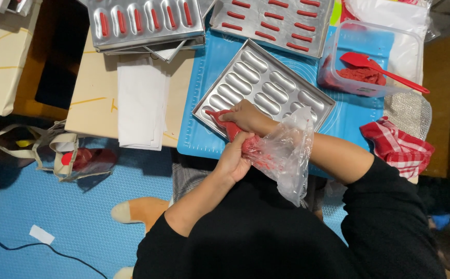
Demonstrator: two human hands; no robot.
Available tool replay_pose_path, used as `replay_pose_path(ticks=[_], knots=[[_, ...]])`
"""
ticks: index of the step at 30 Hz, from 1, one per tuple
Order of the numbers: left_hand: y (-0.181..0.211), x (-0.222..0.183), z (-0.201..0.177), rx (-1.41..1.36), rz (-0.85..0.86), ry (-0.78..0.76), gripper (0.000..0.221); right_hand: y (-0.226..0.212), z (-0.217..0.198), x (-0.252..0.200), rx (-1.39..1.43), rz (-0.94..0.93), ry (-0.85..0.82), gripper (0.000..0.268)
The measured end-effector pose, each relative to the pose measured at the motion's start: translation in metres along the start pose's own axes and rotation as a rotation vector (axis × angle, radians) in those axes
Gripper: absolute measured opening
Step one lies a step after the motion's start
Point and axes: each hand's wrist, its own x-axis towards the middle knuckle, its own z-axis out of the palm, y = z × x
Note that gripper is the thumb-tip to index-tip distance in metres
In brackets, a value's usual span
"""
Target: Preparing red dough by filling a piping bag and cleaning baking trays with a cloth.
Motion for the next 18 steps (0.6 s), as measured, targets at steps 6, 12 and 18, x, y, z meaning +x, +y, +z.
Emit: replay_pose_path(ticks=[6, 12, 18], knots=[[-0.001, -0.003, 0.003, 0.004, -0.007, -0.001, 0.054, -0.003, -0.001, -0.009, -0.016, 0.01, 0.022, 0.028], [0.0, -0.004, 0.002, 0.001, -0.013, 0.004, 0.054, -0.003, -0.003, -0.013, -0.066, -0.005, 0.023, 0.031], [0.0, -0.015, 0.006, -0.003, -0.036, 0.006, 0.055, -0.016, -0.009, -0.03, 0.045, 0.005, -0.052, 0.035]])
